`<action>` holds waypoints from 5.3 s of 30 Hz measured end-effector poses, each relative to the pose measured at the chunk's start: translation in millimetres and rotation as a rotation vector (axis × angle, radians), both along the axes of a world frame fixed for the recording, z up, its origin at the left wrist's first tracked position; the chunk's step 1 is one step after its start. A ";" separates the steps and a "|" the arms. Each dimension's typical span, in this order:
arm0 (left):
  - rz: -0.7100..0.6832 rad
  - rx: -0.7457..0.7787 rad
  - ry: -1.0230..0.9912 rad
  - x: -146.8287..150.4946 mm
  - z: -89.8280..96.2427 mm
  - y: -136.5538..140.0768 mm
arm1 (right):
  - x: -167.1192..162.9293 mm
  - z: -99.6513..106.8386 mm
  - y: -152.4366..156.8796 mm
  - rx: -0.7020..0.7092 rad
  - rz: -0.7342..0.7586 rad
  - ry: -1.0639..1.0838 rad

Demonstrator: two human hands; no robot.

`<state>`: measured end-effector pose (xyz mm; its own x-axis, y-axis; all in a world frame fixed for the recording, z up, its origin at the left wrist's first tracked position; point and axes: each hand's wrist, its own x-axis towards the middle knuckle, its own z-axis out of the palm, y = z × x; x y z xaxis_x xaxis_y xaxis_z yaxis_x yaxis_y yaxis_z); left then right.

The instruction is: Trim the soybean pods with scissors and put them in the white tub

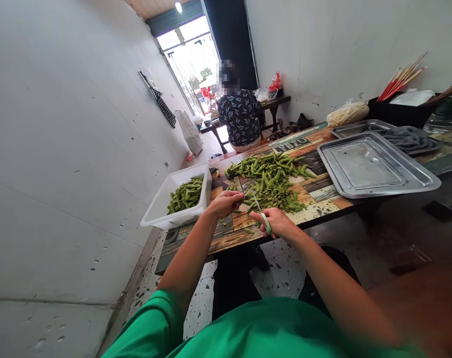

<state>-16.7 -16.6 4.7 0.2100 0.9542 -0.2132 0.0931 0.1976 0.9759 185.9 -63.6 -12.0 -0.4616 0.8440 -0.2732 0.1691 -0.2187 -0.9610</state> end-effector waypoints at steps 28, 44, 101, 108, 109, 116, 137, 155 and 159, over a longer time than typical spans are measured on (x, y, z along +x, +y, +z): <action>-0.158 -0.236 -0.374 5.1 2.5 -2.0 | -1.1 -9.0 8.4 0.063 -0.164 0.043; 0.399 -0.199 -0.676 29.7 6.0 -8.1 | -7.5 -2.8 -0.6 -0.009 -0.092 0.129; -0.041 -0.044 0.044 17.8 1.5 -8.7 | -3.0 -15.5 3.6 0.168 -0.106 0.009; 0.212 -0.034 -0.406 20.0 -1.0 -8.3 | -4.0 -10.9 -0.9 -0.081 -0.111 0.129; 0.240 -0.023 -0.420 20.9 -1.6 -8.6 | -4.2 -9.3 -2.5 -0.092 -0.105 0.143; 0.410 0.051 -0.366 35.3 -11.0 -15.6 | -12.1 -0.6 -8.9 -0.090 -0.074 0.162; 0.741 0.502 0.164 -12.3 10.4 -20.1 | -1.2 -13.5 2.1 -0.128 -0.270 0.267; 0.140 0.392 1.005 41.3 -18.2 85.0 | 17.7 -15.6 11.0 -0.163 -0.276 0.330; 0.135 0.330 0.991 57.6 -25.1 87.5 | 16.1 -12.4 9.9 -0.169 -0.289 0.322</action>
